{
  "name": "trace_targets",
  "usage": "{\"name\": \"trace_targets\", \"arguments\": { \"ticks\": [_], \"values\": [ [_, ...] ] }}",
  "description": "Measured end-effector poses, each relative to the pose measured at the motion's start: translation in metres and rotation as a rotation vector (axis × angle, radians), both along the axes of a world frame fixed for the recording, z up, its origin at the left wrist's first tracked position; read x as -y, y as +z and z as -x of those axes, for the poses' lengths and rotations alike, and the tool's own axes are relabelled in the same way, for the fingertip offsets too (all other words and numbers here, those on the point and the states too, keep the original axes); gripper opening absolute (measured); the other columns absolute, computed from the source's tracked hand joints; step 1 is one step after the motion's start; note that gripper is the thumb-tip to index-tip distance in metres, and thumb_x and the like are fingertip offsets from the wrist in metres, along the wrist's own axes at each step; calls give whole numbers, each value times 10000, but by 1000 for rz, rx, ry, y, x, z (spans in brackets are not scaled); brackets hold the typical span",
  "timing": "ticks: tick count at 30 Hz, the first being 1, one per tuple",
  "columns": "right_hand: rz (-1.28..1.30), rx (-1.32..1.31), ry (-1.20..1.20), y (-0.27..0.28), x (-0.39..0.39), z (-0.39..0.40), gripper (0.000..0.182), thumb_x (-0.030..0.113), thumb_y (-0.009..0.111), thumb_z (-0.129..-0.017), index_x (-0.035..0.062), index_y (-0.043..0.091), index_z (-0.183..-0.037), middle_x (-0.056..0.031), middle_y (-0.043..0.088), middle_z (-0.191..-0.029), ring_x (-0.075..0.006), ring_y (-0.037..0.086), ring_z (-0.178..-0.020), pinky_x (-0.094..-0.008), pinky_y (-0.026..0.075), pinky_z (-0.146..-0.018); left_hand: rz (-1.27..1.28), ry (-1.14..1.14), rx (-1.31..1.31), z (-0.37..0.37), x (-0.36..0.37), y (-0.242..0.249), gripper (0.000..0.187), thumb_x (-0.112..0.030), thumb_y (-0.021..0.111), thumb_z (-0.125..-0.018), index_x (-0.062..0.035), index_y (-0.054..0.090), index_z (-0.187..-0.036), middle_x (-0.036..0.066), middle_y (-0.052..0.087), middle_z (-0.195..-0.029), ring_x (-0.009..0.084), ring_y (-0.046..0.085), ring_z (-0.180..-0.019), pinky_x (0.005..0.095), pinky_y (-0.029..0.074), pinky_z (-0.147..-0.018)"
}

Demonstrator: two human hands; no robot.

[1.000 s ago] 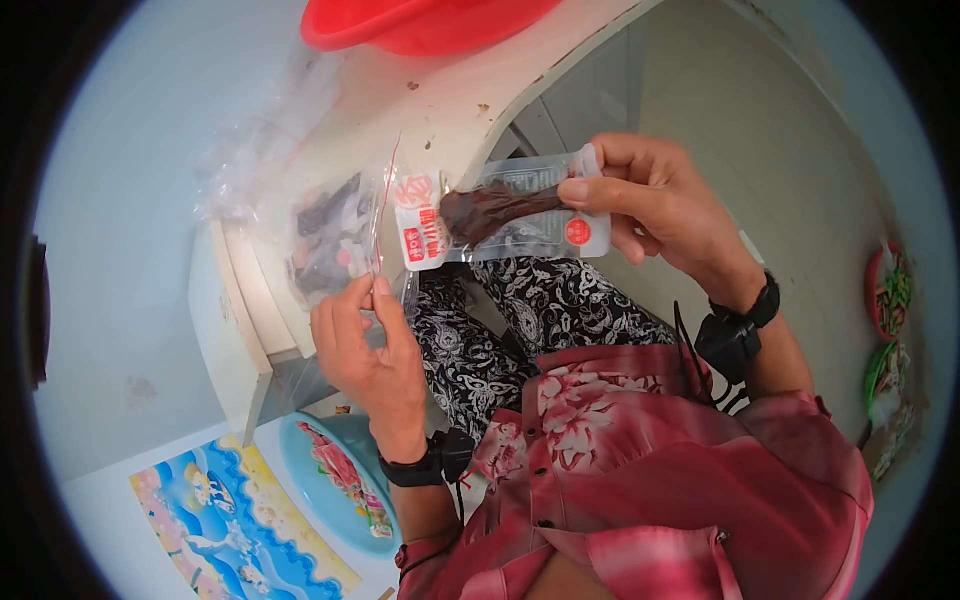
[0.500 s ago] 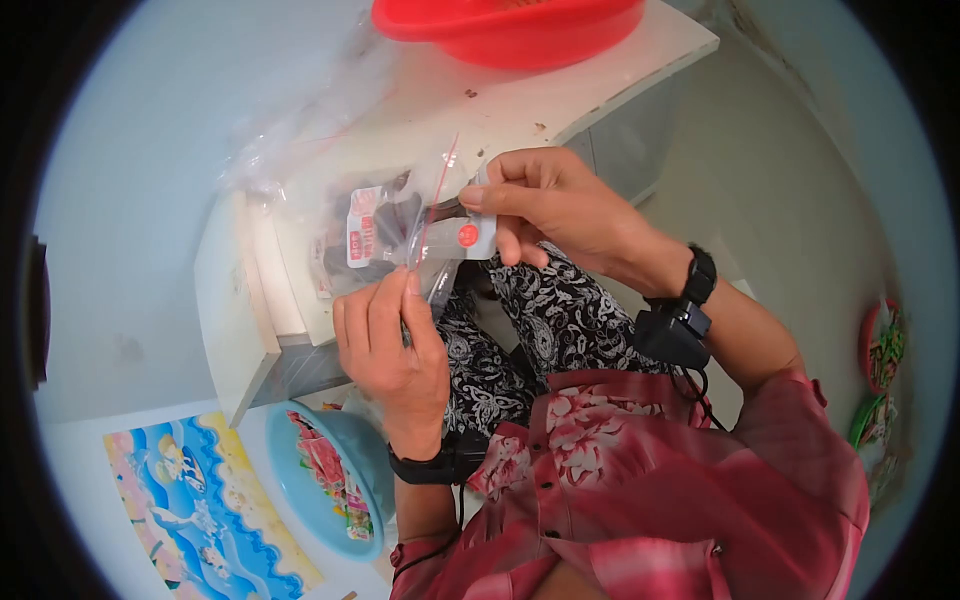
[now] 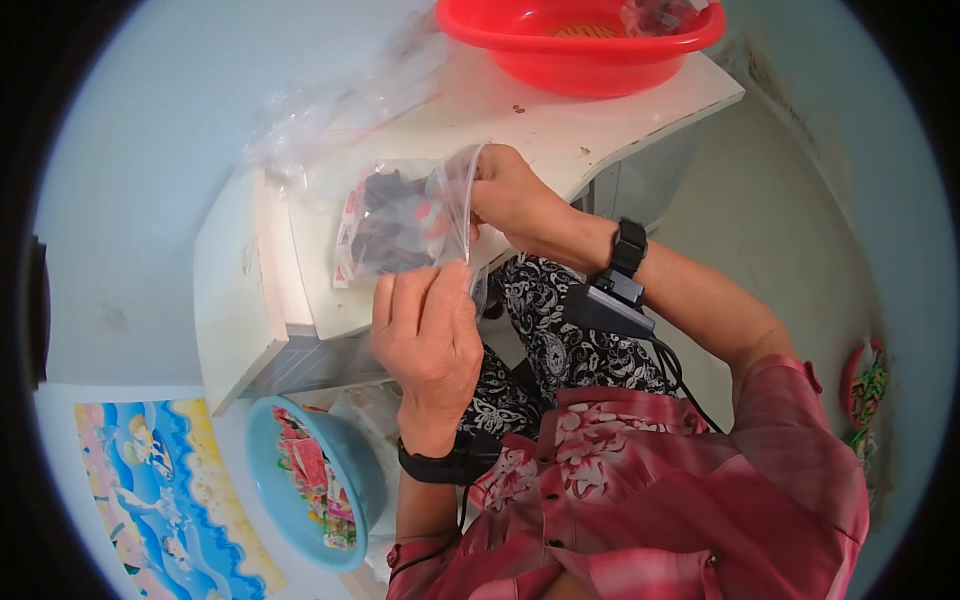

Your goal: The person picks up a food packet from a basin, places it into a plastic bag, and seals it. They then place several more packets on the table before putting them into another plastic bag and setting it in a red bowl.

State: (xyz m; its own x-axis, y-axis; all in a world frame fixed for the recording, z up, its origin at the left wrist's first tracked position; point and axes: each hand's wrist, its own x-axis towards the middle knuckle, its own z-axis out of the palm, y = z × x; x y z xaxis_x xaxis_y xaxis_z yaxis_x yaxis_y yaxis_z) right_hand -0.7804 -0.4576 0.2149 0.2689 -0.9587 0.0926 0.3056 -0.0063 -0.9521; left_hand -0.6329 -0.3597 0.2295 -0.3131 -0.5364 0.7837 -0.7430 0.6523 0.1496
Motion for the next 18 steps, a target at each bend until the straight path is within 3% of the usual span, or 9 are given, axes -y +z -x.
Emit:
{"name": "trace_targets", "arguments": {
  "ticks": [3,6,9,12,18],
  "values": [
    [-1,38,-43,10,-6,-4,195,119,654,-960,-71,692,-937,-156,726,-865,-178,685,-650,-283,510,-560,-70,-56,-13,-4,-1,1,271,52,729,-749,-20,697,-1009,93,616,-874,284,554,-764,399,465,-656],
    [16,137,-33,2,-11,-7,239,127,623,-982,-86,659,-1086,-179,730,-998,-222,739,-851,-293,577,-704,-76,-79,-39,-7,-2,-2,265,54,726,-765,-16,691,-1019,95,614,-870,286,555,-763,401,464,-656],
    [-89,186,-114,8,-23,-9,275,120,570,-1011,-89,611,-1185,-180,727,-1067,-243,728,-976,-313,585,-824,-80,-80,-52,-12,-1,-8,256,43,726,-801,-5,683,-1049,103,613,-864,289,558,-761,406,463,-655],
    [-92,150,-110,6,-25,-2,297,105,506,-1041,-98,564,-1251,-174,704,-1145,-254,716,-1040,-325,583,-868,-126,-97,-81,-15,-9,-10,271,-11,729,-854,22,665,-1115,120,648,-916,303,587,-797,404,482,-685],
    [41,54,-217,8,-52,28,248,29,483,-1039,-59,581,-1249,-147,666,-1224,-233,715,-985,-320,595,-834,-104,0,-109,-42,-36,-30,364,-108,721,-912,64,627,-1219,142,705,-1038,333,635,-904,432,509,-827]
  ]
}}
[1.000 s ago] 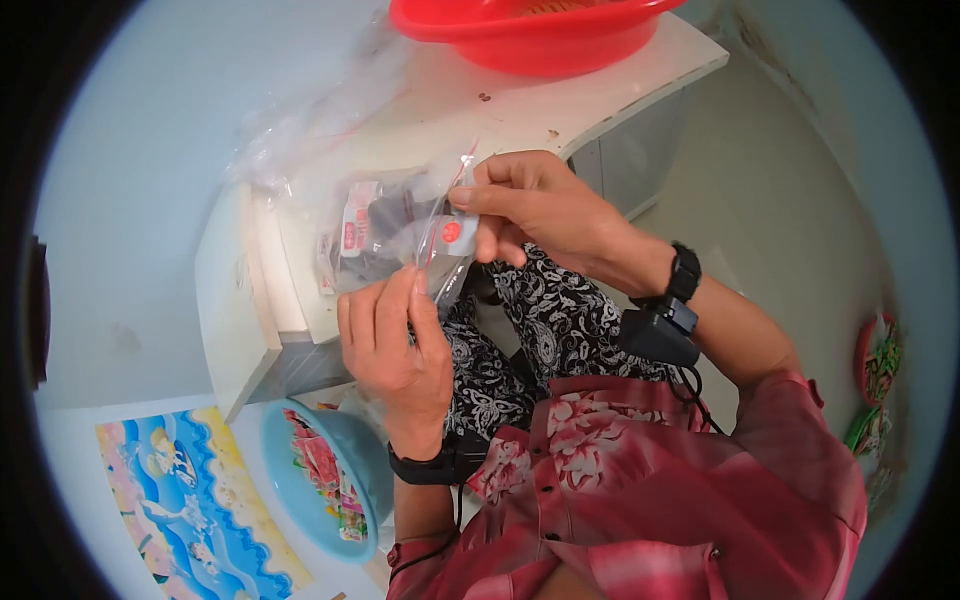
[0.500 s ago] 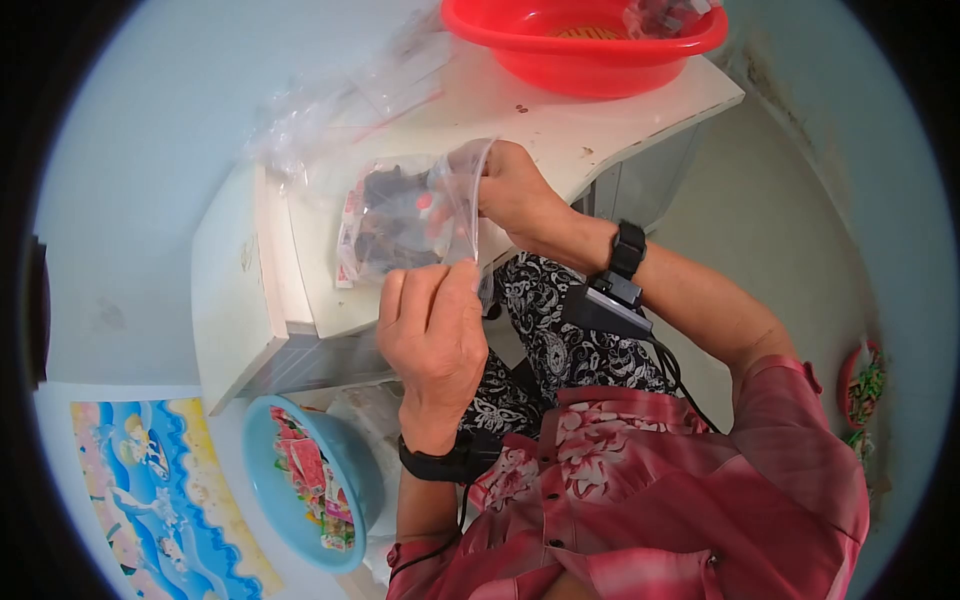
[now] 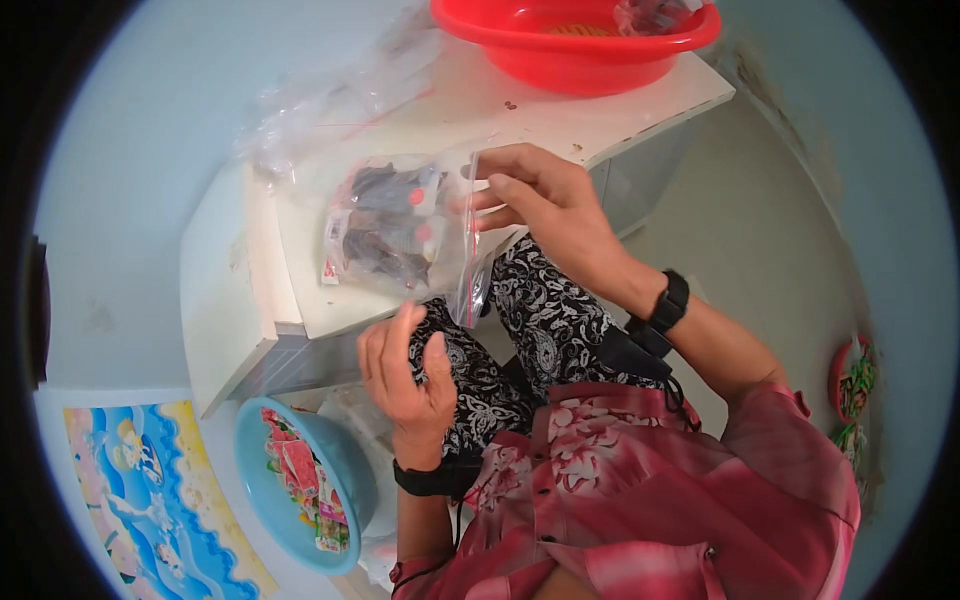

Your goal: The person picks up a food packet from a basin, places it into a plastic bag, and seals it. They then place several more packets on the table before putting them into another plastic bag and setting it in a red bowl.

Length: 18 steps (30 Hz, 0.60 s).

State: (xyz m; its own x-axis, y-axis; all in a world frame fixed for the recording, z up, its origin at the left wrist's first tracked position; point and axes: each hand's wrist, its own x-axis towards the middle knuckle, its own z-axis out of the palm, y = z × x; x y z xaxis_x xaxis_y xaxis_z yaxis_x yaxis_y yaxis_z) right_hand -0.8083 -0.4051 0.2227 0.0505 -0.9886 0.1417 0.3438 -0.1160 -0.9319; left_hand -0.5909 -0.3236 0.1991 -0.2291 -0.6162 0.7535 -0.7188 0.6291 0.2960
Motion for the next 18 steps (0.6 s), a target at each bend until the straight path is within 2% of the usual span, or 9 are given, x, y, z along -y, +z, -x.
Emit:
{"name": "trace_targets", "arguments": {
  "ticks": [1,4,5,6,7,10,13,16,18],
  "values": [
    [22,-77,-34,-1,-4,8,251,21,500,-1028,-45,584,-1256,-138,666,-1228,-223,711,-985,-316,595,-826,-13,44,14,-3,-3,-2,408,-108,740,-897,56,623,-1251,147,686,-1117,336,619,-995,448,493,-892],
    [128,-369,-154,-6,-13,33,287,2,549,-991,-9,591,-1275,-111,667,-1243,-194,701,-1000,-311,591,-800,4,157,167,-5,-4,3,495,-106,765,-871,51,596,-1309,159,628,-1264,352,579,-1130,462,473,-967],
    [192,-508,-211,-11,-7,43,307,-2,564,-976,-1,591,-1282,-101,667,-1250,-186,698,-1014,-311,588,-790,-49,114,208,-8,-2,0,593,-97,789,-837,25,565,-1372,165,547,-1390,377,518,-1270,479,429,-1059],
    [257,-646,-271,-16,3,51,328,-6,579,-961,7,591,-1289,-91,667,-1258,-177,694,-1027,-312,584,-781,-63,119,236,-7,1,-1,607,-90,788,-830,12,561,-1383,165,541,-1399,383,508,-1292,482,422,-1073],
    [387,-742,-367,-27,21,58,434,-26,612,-902,62,591,-1327,-75,658,-1297,-152,687,-1023,-320,561,-741,-73,120,265,-5,5,-1,622,-82,787,-822,-1,556,-1394,166,535,-1409,389,498,-1314,486,414,-1086],
    [574,-971,-377,-31,56,65,595,-48,636,-869,152,566,-1425,-70,630,-1356,-165,682,-1054,-290,549,-764,-65,109,258,1,14,-7,588,-26,750,-816,-54,591,-1382,161,521,-1431,403,465,-1367,494,389,-1119],
    [451,-996,-3,-13,70,47,612,-57,647,-834,187,611,-1393,-66,596,-1407,-191,638,-1162,-302,542,-819,-15,119,247,9,25,-11,483,13,700,-845,-62,646,-1319,140,556,-1405,396,483,-1354,491,397,-1114],
    [611,-792,215,-16,88,38,440,-29,652,-859,113,682,-1274,-70,631,-1354,-196,638,-1140,-314,535,-846,42,131,214,5,36,-9,373,22,642,-891,-67,693,-1250,119,616,-1342,381,518,-1325,480,412,-1102],
    [673,-649,265,-13,105,38,329,-13,654,-878,73,707,-1191,-68,672,-1267,-175,653,-1074,-306,523,-839,59,123,144,-5,42,-2,318,13,603,-921,-68,713,-1209,113,651,-1294,374,547,-1297,470,426,-1091]
  ]
}}
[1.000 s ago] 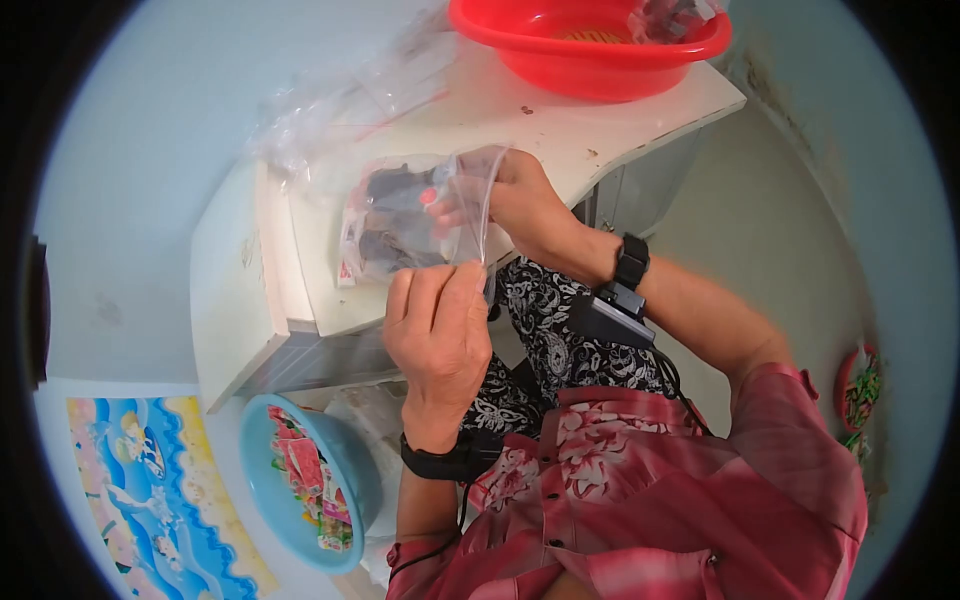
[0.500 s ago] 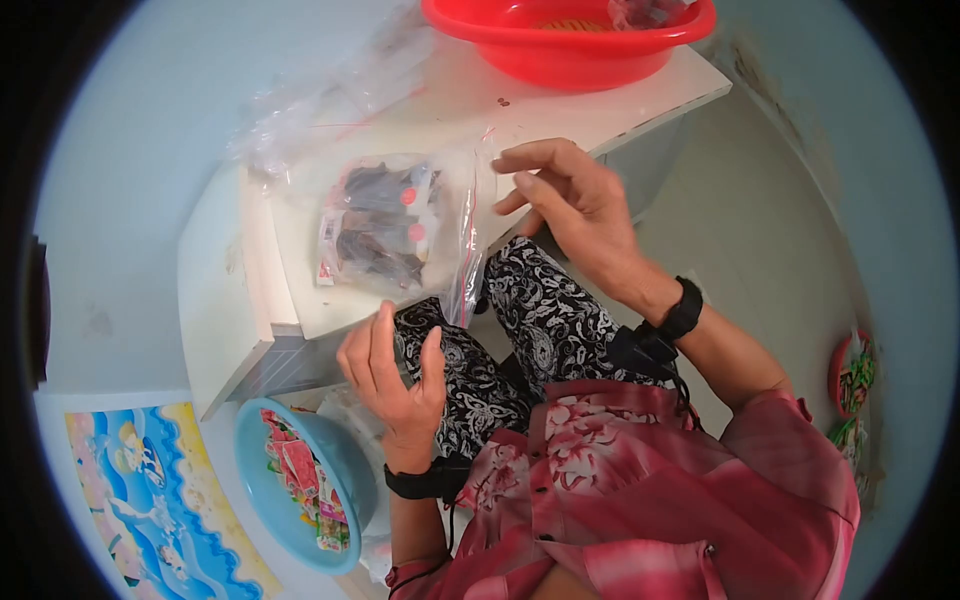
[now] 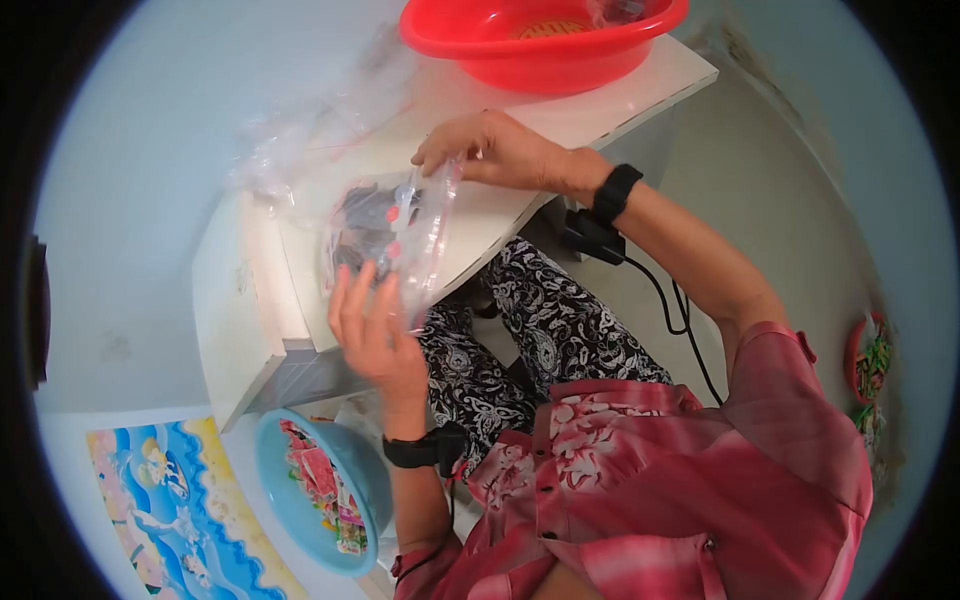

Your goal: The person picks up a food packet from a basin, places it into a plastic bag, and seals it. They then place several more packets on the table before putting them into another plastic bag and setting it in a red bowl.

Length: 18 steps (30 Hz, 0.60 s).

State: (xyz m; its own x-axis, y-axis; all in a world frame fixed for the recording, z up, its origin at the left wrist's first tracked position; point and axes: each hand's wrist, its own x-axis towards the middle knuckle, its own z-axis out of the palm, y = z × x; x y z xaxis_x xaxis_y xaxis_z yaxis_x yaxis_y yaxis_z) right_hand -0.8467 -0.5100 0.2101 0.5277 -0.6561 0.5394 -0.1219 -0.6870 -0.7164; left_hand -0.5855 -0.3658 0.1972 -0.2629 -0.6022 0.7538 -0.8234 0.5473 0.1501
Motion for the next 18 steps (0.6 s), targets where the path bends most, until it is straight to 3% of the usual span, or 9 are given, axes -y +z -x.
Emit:
{"name": "trace_targets", "arguments": {
  "ticks": [4,6,9,12,15,18],
  "values": [
    [-37,14,-46,40,21,-20,196,60,678,-911,29,719,-1101,-52,724,-1049,-125,647,-935,-283,498,-808,-114,10,-283,-28,21,46,251,-84,553,-997,-25,699,-1193,129,654,-1297,327,582,-1260,446,444,-1080],
    [80,15,-117,74,27,-38,176,165,724,-924,41,735,-1048,-13,710,-924,-97,587,-823,-271,464,-722,-235,54,-504,-38,31,74,267,-86,514,-1020,-11,668,-1225,140,652,-1306,336,582,-1257,452,438,-1084],
    [261,38,-197,109,39,-67,241,294,741,-940,55,742,-977,1,678,-830,-97,529,-736,-274,416,-638,-281,-151,-1049,-63,65,95,340,-149,483,-1061,59,569,-1315,196,637,-1307,313,582,-1255,448,440,-1087],
    [294,57,-176,132,44,-87,281,346,714,-956,68,746,-981,-3,672,-815,-105,522,-732,-281,418,-640,-286,-301,-1144,-90,83,103,389,-182,483,-1069,97,505,-1340,244,624,-1294,319,586,-1251,450,440,-1097],
    [224,72,-206,138,36,-97,305,367,683,-977,70,753,-976,-4,678,-817,-108,518,-727,-296,427,-648,-324,-309,-1229,-91,81,102,374,-228,496,-1068,52,540,-1312,223,633,-1295,309,599,-1228,427,471,-1034],
    [-13,176,-106,120,33,-102,315,360,658,-997,60,744,-1037,-17,721,-907,-103,584,-819,-282,457,-710,-445,-280,-1356,-90,72,91,376,-286,502,-1069,19,559,-1280,207,646,-1286,288,613,-1197,375,490,-915]
  ]
}}
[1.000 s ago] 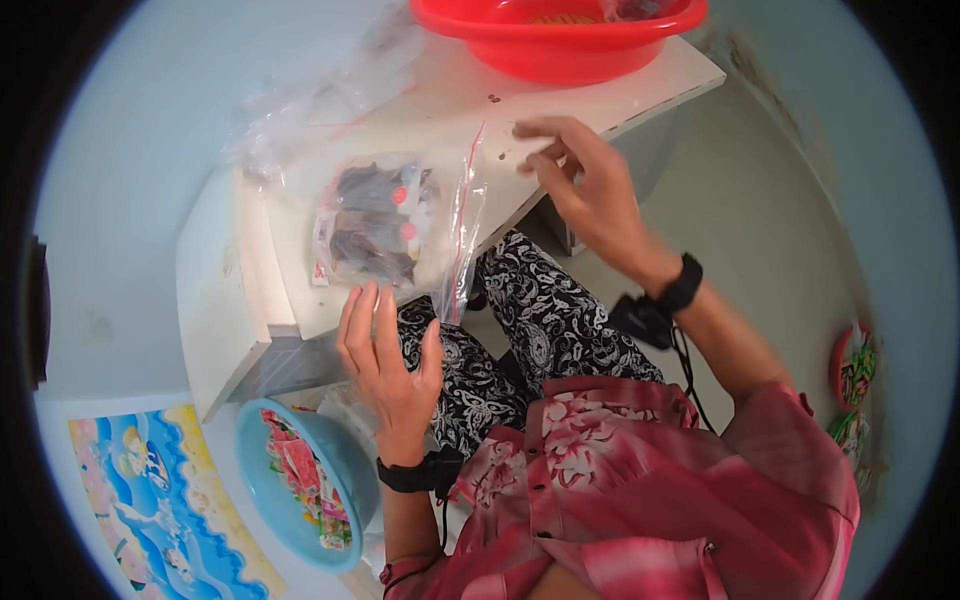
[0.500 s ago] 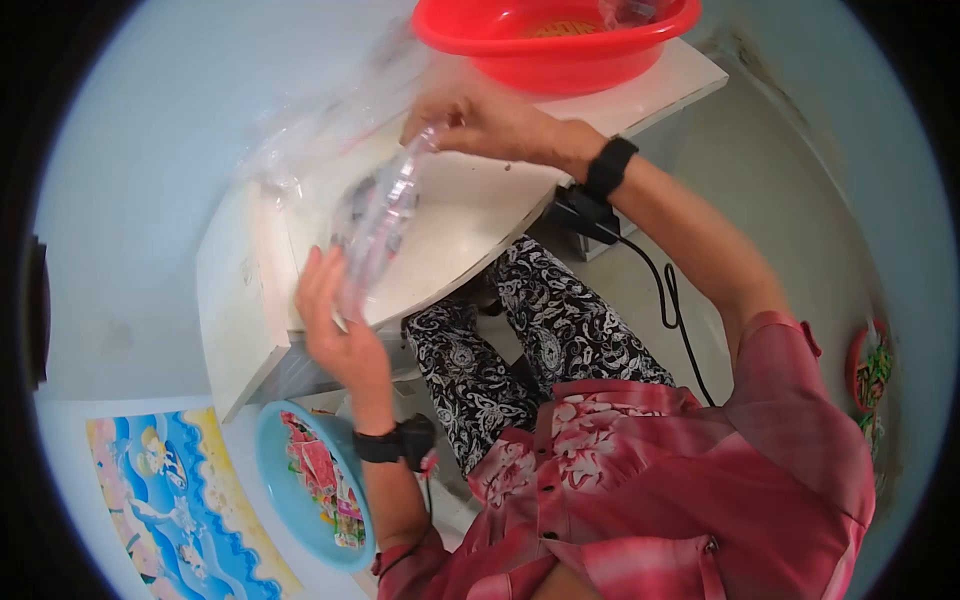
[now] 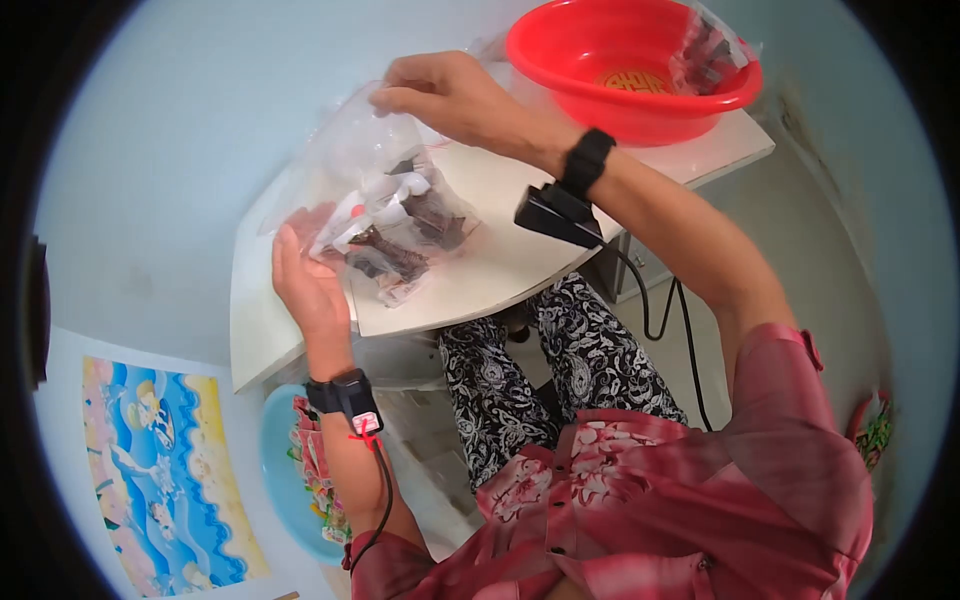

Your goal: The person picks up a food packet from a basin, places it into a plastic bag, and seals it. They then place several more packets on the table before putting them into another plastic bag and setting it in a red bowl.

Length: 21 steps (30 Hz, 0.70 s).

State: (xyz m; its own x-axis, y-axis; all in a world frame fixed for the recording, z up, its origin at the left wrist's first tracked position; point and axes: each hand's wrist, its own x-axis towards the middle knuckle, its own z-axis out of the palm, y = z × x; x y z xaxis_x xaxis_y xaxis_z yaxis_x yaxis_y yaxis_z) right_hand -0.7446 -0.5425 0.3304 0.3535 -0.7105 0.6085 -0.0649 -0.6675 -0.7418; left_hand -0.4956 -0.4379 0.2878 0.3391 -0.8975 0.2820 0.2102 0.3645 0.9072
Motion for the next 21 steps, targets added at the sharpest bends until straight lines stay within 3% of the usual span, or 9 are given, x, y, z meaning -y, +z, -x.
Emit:
{"name": "trace_targets", "arguments": {
  "ticks": [1,3,6,9,15,21],
  "values": [
    [-18,62,55,-3,1,-1,313,349,657,-999,53,734,-1065,-22,729,-949,-104,600,-868,-278,467,-749,19,28,25,2,1,-2,391,-335,506,-1066,-1,567,-1260,183,669,-1241,261,625,-1149,342,472,-823],
    [-68,183,165,-12,-2,-4,317,326,657,-1002,38,714,-1122,-32,744,-1034,-106,633,-966,-270,488,-826,30,64,7,7,-2,2,379,-333,507,-1066,-2,571,-1239,175,676,-1209,257,626,-1130,347,473,-810],
    [-105,132,168,-17,-11,-7,383,312,697,-977,-9,668,-1183,-93,729,-1076,-149,646,-1076,-315,502,-947,52,105,11,6,-1,2,371,-334,508,-1064,-4,576,-1219,173,676,-1182,255,626,-1108,359,477,-821],
    [-304,133,265,-22,-24,-9,316,263,709,-969,0,702,-1145,-77,738,-1045,-130,654,-1023,-310,507,-922,96,113,4,7,4,-1,362,-320,503,-1065,5,576,-1209,185,668,-1186,264,624,-1102,384,486,-872],
    [-204,146,260,-13,-17,-14,186,184,733,-947,4,754,-989,-43,746,-933,-105,664,-900,-270,516,-861,246,170,-30,6,11,17,316,-266,462,-1084,21,569,-1161,160,687,-1113,260,639,-1074,405,499,-960],
    [-258,198,191,-19,-19,-13,206,201,723,-959,2,750,-1001,-45,748,-943,-98,665,-885,-263,524,-839,229,111,-16,6,5,19,309,-265,487,-1078,25,573,-1144,162,669,-1130,271,665,-1067,429,508,-1018]
  ]
}}
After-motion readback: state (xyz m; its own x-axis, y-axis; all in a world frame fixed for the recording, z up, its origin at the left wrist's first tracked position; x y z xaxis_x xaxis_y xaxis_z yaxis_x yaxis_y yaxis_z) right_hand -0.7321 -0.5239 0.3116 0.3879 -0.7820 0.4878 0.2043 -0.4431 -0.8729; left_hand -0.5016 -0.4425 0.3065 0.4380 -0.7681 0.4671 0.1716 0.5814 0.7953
